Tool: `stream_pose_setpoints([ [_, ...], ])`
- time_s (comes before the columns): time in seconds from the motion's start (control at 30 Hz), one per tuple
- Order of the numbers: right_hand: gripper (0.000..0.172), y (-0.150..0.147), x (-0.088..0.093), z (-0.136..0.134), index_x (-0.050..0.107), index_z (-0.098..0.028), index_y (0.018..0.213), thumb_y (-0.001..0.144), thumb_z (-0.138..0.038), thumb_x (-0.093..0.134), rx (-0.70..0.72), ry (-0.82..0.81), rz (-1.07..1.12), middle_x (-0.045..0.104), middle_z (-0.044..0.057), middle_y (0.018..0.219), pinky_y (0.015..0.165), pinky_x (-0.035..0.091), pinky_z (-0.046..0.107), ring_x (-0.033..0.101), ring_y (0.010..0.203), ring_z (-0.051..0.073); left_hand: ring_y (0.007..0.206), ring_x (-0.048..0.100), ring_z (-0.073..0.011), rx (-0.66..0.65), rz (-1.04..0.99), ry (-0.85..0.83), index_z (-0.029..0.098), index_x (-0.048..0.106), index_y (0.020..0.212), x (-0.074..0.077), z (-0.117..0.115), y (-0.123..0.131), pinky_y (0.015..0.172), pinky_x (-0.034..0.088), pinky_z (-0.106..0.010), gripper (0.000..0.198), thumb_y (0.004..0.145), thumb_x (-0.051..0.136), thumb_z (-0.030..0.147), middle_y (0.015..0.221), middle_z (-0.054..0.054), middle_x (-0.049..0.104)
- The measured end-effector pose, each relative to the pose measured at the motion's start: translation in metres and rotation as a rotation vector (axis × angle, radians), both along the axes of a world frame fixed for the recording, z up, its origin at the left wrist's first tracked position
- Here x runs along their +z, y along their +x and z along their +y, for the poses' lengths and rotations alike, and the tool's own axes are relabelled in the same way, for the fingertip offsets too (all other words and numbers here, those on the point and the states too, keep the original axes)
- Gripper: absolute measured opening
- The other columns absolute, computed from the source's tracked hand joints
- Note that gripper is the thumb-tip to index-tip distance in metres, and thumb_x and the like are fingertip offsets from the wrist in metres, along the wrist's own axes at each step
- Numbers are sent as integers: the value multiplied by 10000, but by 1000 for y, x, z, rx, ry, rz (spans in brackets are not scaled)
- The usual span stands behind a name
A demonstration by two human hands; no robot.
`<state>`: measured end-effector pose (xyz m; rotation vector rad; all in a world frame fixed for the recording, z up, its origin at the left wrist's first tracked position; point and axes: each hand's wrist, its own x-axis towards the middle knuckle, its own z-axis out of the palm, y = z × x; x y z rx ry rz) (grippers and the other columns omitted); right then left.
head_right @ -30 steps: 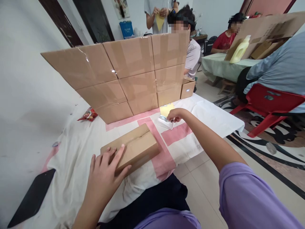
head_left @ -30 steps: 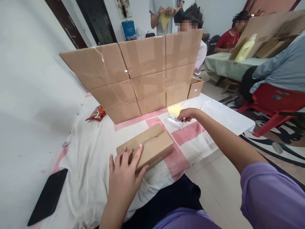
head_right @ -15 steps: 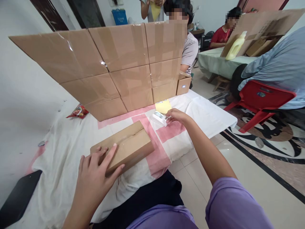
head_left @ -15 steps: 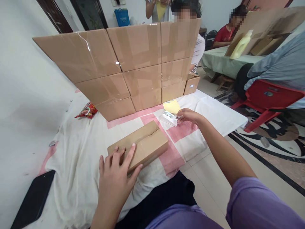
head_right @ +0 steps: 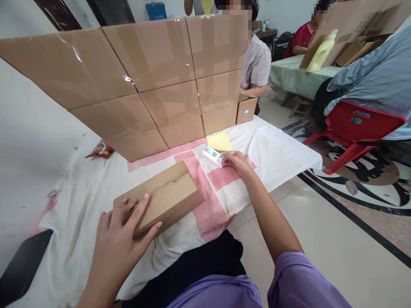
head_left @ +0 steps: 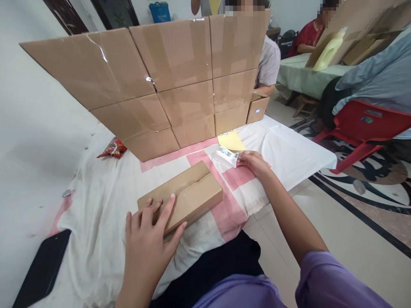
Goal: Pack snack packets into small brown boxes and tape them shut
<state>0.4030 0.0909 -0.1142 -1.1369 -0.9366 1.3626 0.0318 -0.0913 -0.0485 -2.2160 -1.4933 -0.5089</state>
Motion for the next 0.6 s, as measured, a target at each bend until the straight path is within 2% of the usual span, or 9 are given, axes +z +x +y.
stream_pose_setpoints([
  [0.33,384,-1,-6,5,465,-207,548,642,-243,836,-24,-34,3,628,24,577,643,592,266,615,600,136,1226,571,-380,21,-37,-23,320,356,1554,-3,-1,0,1007,443,-554,741,894,650,485,1250,-149,584],
  [0.6,451,7,-14,8,449,-203,552,633,-261,889,43,-54,-3,640,20,620,699,594,252,630,631,120,1228,562,-380,14,-71,-45,318,380,1548,-1,-2,2,1019,438,-564,725,894,649,481,1249,-150,578],
])
